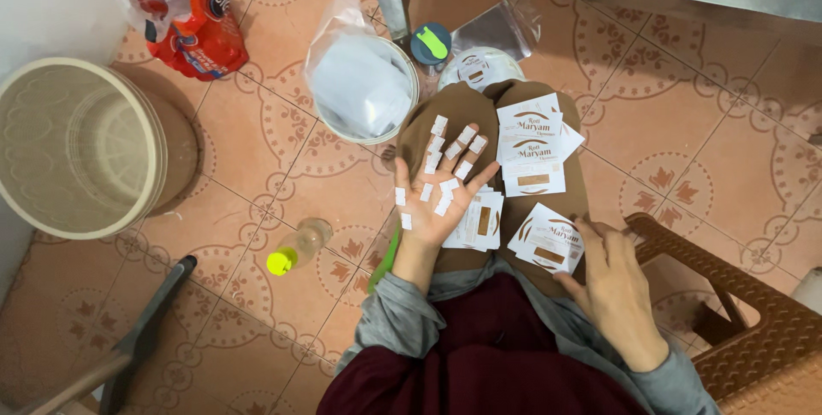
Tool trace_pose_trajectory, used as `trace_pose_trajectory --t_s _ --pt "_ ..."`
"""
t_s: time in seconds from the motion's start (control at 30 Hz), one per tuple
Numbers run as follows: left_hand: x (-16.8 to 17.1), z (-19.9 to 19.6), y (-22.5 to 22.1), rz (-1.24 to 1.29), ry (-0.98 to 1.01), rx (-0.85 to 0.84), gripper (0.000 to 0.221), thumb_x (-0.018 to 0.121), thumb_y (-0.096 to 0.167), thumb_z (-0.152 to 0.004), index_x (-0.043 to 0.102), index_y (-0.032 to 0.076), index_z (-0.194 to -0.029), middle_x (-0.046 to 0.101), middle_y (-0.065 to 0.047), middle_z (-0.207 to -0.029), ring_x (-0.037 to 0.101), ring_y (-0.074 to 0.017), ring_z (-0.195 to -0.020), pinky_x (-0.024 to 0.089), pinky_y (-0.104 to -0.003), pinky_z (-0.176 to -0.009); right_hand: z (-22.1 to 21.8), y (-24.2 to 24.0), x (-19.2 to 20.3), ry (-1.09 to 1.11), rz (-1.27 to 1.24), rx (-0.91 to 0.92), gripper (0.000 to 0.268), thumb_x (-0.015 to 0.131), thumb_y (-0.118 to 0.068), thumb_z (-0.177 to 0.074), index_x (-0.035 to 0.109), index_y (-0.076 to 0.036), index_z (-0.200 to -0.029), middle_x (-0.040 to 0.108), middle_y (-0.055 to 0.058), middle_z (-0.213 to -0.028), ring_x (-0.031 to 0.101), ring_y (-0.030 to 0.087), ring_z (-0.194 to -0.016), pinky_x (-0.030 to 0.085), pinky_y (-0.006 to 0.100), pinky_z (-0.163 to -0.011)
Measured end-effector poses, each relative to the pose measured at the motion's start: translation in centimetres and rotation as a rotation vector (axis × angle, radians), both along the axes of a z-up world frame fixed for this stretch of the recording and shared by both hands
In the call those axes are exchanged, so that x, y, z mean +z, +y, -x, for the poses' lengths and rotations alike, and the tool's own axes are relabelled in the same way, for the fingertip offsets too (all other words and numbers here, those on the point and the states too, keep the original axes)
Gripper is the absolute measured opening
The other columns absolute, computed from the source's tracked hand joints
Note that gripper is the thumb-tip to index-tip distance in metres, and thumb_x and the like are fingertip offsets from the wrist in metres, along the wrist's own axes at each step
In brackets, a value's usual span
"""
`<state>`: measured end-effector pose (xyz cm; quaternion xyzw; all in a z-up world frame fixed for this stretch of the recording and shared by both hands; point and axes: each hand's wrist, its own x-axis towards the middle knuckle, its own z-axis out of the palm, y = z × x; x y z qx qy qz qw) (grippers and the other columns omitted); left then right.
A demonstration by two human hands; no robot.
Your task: The person sits on a low stool and separates small rectangular stickers from a larger sheet by hand. They peel the stickers off one by one and place them into a pile on their lap. The person occasionally glances at a nearby table with packaged flatbreads.
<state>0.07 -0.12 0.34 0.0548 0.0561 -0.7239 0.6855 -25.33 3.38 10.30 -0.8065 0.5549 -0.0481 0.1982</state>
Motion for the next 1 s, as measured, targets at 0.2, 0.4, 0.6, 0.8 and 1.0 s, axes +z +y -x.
trace_pose_trajectory --t_s 0.2,0.4,0.6,0.8,1.0 --pt "0.0 0.0 -0.1 -0.009 -0.003 0.003 0.086 0.046 0.068 -0.1 0.026 0.016 -0.165 0.026 -0.023 -0.168 0.023 -0.0376 -0.157 0.017 -0.066 -0.128 1.0 1.0 -1.9 -0.076 0.056 -0.077 0.077 0.09 -0.015 -0.062 0.057 0.001 -0.129 0.054 0.023 -0.119 0.057 0.039 -0.109 0.053 0.044 -0.087" --pt "0.0 -0.1 0.1 -0.021 0.001 -0.001 0.086 0.045 0.068 -0.1 0.025 0.016 -0.166 0.026 -0.022 -0.168 0.024 -0.037 -0.157 0.017 -0.066 -0.128 2.3 1.5 -4.3 -0.177 0.094 -0.238 0.052 0.089 -0.012 -0.07 0.06 -0.001 -0.112 0.055 0.02 -0.119 0.062 0.035 -0.098 0.054 0.039 -0.079" --pt "0.0 -0.1 0.0 -0.019 0.006 0.001 0.087 0.044 0.069 -0.1 0.025 0.016 -0.165 0.026 -0.022 -0.168 0.023 -0.0371 -0.157 0.018 -0.066 -0.127 2.1 1.4 -4.6 -0.186 0.193 -0.214 0.046 0.089 -0.011 -0.071 0.063 -0.002 -0.108 0.058 0.016 -0.112 0.06 0.034 -0.096 0.052 0.041 -0.079" --pt "-0.2 -0.1 0.0 -0.023 0.008 0.002 0.087 0.044 0.069 -0.1 0.025 0.016 -0.165 0.027 -0.023 -0.168 0.023 -0.0374 -0.157 0.018 -0.066 -0.127 2.4 1.5 -5.2 -0.183 0.213 -0.178 0.044 0.088 -0.01 -0.072 0.06 -0.001 -0.104 0.06 0.015 -0.104 0.06 0.034 -0.096 0.051 0.042 -0.081" --pt "-0.1 -0.1 0.0 0.001 0.009 0.009 0.087 0.045 0.069 -0.1 0.026 0.014 -0.165 0.028 -0.023 -0.167 0.025 -0.0386 -0.156 0.018 -0.067 -0.127 4.6 0.3 -5.5 -0.336 -0.308 -0.437 0.027 0.079 -0.013 -0.085 0.06 -0.004 -0.103 0.075 0.005 -0.096 0.069 0.014 -0.066 0.053 0.03 -0.055"
